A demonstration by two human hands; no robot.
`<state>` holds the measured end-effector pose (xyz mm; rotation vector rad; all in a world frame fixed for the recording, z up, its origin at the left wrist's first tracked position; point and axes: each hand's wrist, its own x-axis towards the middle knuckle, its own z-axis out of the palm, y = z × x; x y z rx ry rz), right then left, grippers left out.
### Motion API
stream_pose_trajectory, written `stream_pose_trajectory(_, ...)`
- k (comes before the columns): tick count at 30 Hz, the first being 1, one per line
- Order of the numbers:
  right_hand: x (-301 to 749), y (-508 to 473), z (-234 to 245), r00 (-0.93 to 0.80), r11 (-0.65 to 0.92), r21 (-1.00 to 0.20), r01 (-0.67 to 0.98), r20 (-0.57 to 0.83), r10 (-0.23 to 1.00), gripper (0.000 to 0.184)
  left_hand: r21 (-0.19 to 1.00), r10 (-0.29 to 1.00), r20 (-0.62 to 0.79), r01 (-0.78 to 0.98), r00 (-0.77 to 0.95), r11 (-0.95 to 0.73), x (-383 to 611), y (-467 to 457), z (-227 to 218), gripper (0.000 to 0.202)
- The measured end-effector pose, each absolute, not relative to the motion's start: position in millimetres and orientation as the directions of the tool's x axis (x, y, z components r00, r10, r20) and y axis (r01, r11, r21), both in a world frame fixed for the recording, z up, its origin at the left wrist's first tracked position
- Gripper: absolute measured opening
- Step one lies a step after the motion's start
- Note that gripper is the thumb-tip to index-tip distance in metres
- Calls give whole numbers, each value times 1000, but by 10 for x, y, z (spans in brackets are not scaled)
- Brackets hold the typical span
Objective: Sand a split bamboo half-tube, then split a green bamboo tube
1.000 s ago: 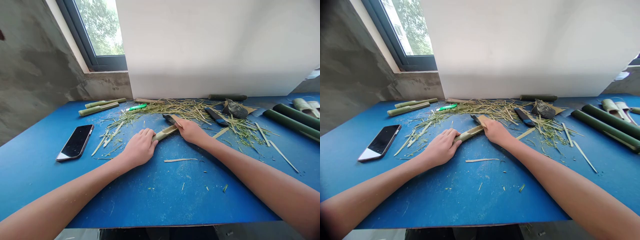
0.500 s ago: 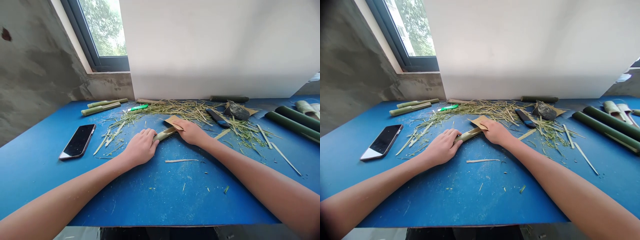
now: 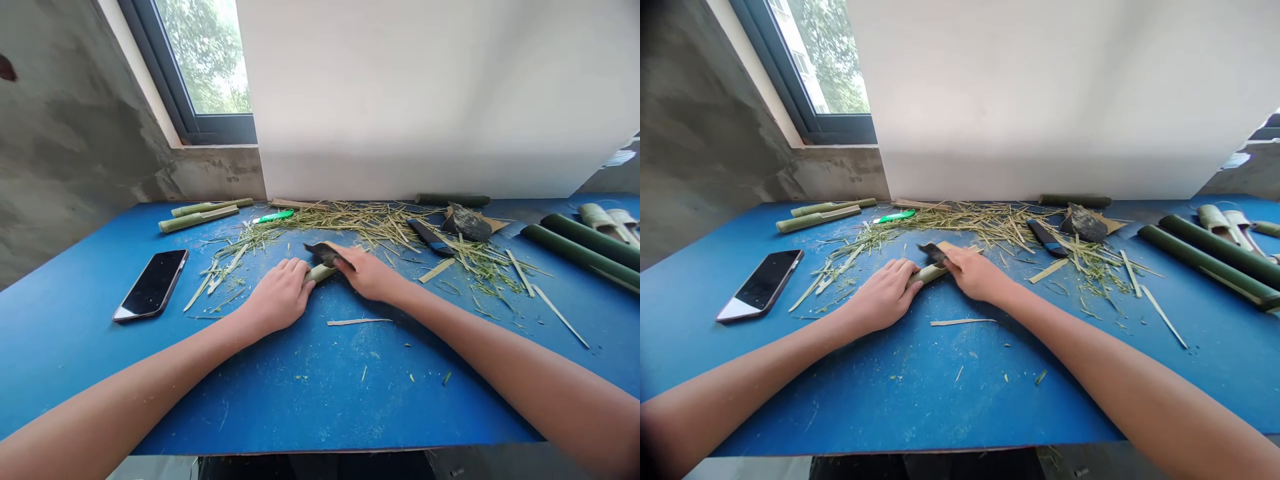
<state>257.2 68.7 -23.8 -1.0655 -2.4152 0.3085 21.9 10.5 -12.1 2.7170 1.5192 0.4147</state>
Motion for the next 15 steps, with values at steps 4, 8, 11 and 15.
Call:
stream_pose_trajectory(4, 2669, 744, -240, -460, 557, -326, 764, 329, 825, 45, 147, 850, 204, 843, 485, -517, 221, 98, -118, 23)
stream_pose_trajectory(8, 2613, 685, -243, -620, 704, -375, 603, 336, 709, 44, 126, 842, 208, 840, 497, -527, 218, 103, -120, 25)
stream_pose_trajectory(11, 2629, 705, -216, -541, 609, -345, 714, 280, 793, 42, 135, 844, 206, 839, 496, -526, 213, 103, -116, 25)
stream_pose_trajectory(15, 2612, 681, -223, -511, 602, -353, 716, 323, 797, 43, 136, 850, 198, 845, 488, -517, 208, 104, -117, 24)
